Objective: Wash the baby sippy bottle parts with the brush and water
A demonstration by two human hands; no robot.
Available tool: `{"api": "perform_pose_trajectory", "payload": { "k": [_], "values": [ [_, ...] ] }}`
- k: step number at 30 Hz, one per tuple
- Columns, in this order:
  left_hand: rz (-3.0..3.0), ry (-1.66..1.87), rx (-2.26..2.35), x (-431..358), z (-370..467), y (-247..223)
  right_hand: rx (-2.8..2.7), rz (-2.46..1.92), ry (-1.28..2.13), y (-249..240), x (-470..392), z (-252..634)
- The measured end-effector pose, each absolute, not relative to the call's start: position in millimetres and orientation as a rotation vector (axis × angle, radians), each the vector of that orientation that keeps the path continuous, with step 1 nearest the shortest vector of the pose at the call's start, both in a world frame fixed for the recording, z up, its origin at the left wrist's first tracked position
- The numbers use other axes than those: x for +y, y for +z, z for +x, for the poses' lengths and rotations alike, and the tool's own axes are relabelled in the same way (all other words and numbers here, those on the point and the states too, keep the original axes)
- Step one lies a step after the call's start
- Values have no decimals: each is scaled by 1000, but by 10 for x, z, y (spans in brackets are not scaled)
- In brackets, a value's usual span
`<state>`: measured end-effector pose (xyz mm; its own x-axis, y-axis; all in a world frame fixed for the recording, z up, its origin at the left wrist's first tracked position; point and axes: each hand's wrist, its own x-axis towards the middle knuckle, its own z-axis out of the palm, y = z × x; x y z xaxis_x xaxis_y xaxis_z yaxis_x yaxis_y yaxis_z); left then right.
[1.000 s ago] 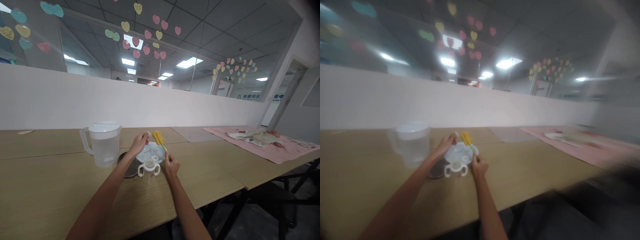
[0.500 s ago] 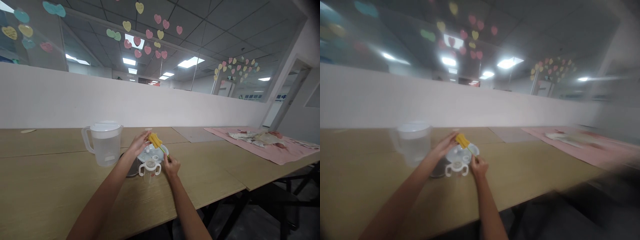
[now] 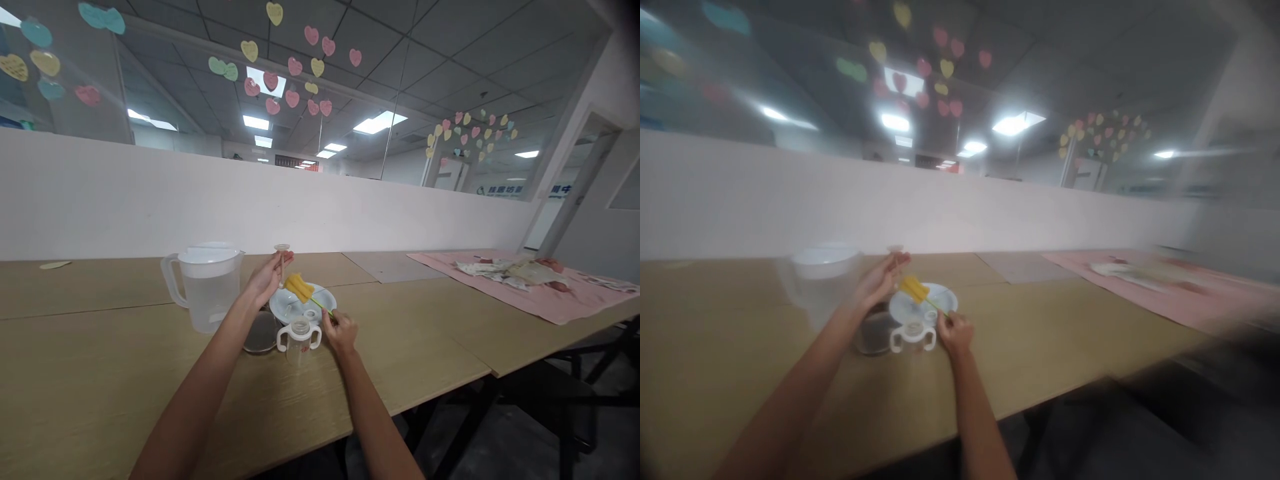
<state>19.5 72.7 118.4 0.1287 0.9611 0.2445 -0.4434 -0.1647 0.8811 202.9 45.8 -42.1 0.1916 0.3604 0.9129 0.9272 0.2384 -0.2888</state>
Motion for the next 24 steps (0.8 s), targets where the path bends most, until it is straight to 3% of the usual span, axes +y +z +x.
{"api": "perform_pose_trajectory", "payload": {
  "k": [7, 13, 19, 24],
  "values": [
    [1235, 1254, 543, 714, 324, 1016, -1312, -1307, -611, -407, 463, 2042],
    [1145, 1375, 575, 769, 245, 1082, -1391, -1285, -689, -398, 447, 2028],
    [1871, 1460, 1236, 847, -85, 1062, -1271, -1425, -597, -383, 465, 2024],
    [2249, 967, 1827, 957, -281, 865, -1205, -1484, -564, -386, 481, 2030]
  ]
}}
